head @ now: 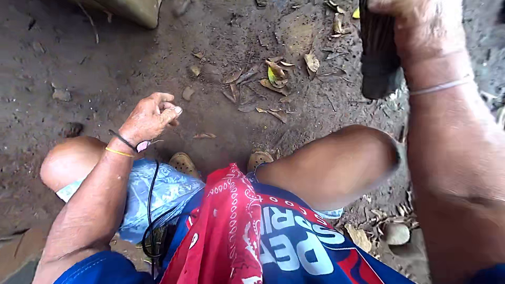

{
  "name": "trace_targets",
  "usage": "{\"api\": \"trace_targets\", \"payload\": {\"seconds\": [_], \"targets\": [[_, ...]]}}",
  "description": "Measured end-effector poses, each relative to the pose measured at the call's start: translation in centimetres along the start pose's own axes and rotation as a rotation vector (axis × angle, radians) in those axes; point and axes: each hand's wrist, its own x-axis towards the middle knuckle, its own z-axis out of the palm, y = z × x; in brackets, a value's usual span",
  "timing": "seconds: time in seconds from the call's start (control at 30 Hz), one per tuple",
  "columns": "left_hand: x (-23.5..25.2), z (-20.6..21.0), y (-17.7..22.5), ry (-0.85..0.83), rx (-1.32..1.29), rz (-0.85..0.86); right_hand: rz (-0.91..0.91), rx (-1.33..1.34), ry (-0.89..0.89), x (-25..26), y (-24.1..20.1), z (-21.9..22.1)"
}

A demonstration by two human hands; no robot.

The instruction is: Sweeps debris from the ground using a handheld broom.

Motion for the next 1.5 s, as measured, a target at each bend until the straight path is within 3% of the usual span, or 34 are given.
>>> {"api": "trace_targets", "payload": {"seconds": [0.1, 0.2, 0.27, 0.3, 0.33, 0.37, 0.43, 0.5, 0.57, 0.63, 0.77, 0.9, 1.0, 1.1, 1.2, 1.27, 1.5], "targets": [[0.0, -0.4, 0.0, 0.021, -0.066, 0.049, 0.069, -0.267, -0.290, -0.8, -1.3, 1.8], [-0.4, -1.0, 0.0, 0.062, -0.133, 0.091, -0.044, -0.347, -0.470, -3.2, -2.6, 5.7], [-0.4, -1.3, 0.0, 0.082, -0.163, 0.110, -0.130, -0.404, -0.490, -6.6, -8.5, 7.4], [-0.4, -1.4, -0.1, 0.085, -0.176, 0.114, 0.089, -0.481, -0.709, -7.6, -15.4, 7.2], [-0.4, -1.5, -0.1, 0.081, -0.183, 0.116, 0.224, -0.505, -0.827, -8.3, -19.6, 8.0], [-0.3, -1.6, 0.0, 0.075, -0.181, 0.120, 0.180, -0.489, -0.913, -8.5, -20.0, 9.3], [-0.3, -1.7, 0.3, 0.067, -0.164, 0.125, -0.228, -0.335, -0.886, -7.8, -11.6, 15.2], [-0.3, -1.7, 0.4, 0.058, -0.162, 0.127, -0.197, -0.350, -1.017, -6.4, -7.2, 20.6], [-0.6, -1.8, 0.4, 0.053, -0.166, 0.132, -0.057, -0.374, -1.061, -5.9, -5.0, 22.8], [-1.1, -2.0, 0.2, 0.051, -0.174, 0.142, 0.074, -0.392, -0.974, -5.3, -1.1, 21.7], [-1.8, -2.4, -0.3, 0.055, -0.194, 0.189, 0.255, -0.565, -0.745, -2.7, 6.3, 12.0], [-2.2, -2.3, 0.0, 0.040, -0.169, 0.210, 0.403, -0.694, -0.558, -2.7, 7.6, 3.0], [-2.3, -2.0, 0.5, 0.031, -0.138, 0.232, 0.280, -0.730, -0.492, -5.2, 9.0, 0.5], [-2.3, -1.5, 0.4, 0.015, -0.107, 0.215, 0.185, -0.714, -0.520, -8.6, 11.6, 1.2], [-2.1, -1.2, 0.2, 0.007, -0.059, 0.188, 0.398, -0.706, -0.629, -9.9, 8.9, 3.0], [-2.1, -1.2, -0.1, 0.017, -0.026, 0.155, 0.295, -0.674, -0.601, -10.2, 10.4, 3.8], [-1.2, -0.9, -0.6, 0.023, -0.021, 0.096, 0.258, -0.682, -0.709, -14.7, 11.8, 5.8]]}}
